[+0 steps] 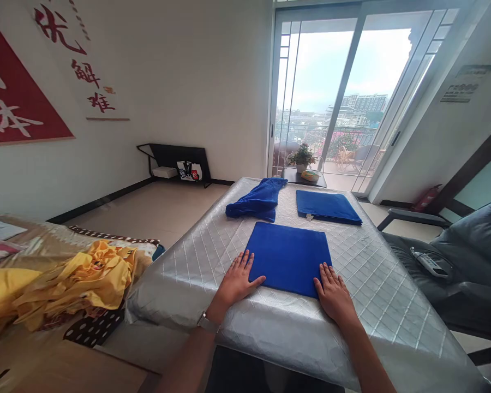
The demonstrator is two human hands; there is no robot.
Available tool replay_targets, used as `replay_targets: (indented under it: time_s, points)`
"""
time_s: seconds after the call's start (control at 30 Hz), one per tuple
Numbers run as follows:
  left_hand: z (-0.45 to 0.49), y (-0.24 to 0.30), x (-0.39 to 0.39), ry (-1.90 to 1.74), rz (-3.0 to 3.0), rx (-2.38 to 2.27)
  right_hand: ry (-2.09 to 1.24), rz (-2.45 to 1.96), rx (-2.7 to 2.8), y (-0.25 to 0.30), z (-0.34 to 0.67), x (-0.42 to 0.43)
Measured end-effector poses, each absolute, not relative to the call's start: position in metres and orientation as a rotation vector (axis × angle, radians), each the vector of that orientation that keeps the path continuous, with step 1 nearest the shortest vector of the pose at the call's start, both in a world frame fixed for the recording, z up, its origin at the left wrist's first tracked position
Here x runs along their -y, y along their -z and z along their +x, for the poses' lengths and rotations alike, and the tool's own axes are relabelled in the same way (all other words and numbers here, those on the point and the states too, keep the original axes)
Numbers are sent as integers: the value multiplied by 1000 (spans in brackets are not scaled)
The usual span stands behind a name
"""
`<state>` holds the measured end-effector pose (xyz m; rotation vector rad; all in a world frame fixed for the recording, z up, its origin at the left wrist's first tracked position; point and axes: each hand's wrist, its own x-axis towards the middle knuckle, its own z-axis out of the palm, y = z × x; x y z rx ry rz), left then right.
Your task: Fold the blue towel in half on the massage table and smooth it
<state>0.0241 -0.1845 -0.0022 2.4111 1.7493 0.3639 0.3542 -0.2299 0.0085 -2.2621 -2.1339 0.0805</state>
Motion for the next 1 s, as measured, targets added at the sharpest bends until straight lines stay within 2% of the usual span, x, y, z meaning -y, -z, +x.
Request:
replay_targets:
  time_s: [0.4, 0.57, 0.7, 0.8, 1.0]
  points:
    - [24, 5, 184, -361, 2439, -1730, -74, -2261, 2218, -19, 360, 221]
    - [21, -4, 183, -269, 2429, -1729, -136, -2208, 2211, -36, 359, 193]
    - [27, -19, 178, -181, 2382, -1774, -154, -2240, 2123, -28, 355, 175]
    - [59, -33, 171, -223, 2416, -1756, -122, -2241, 2079, -19, 354, 173]
    - [183, -40, 153, -309, 2739, -1174, -28, -2245, 2139, -16, 357, 178]
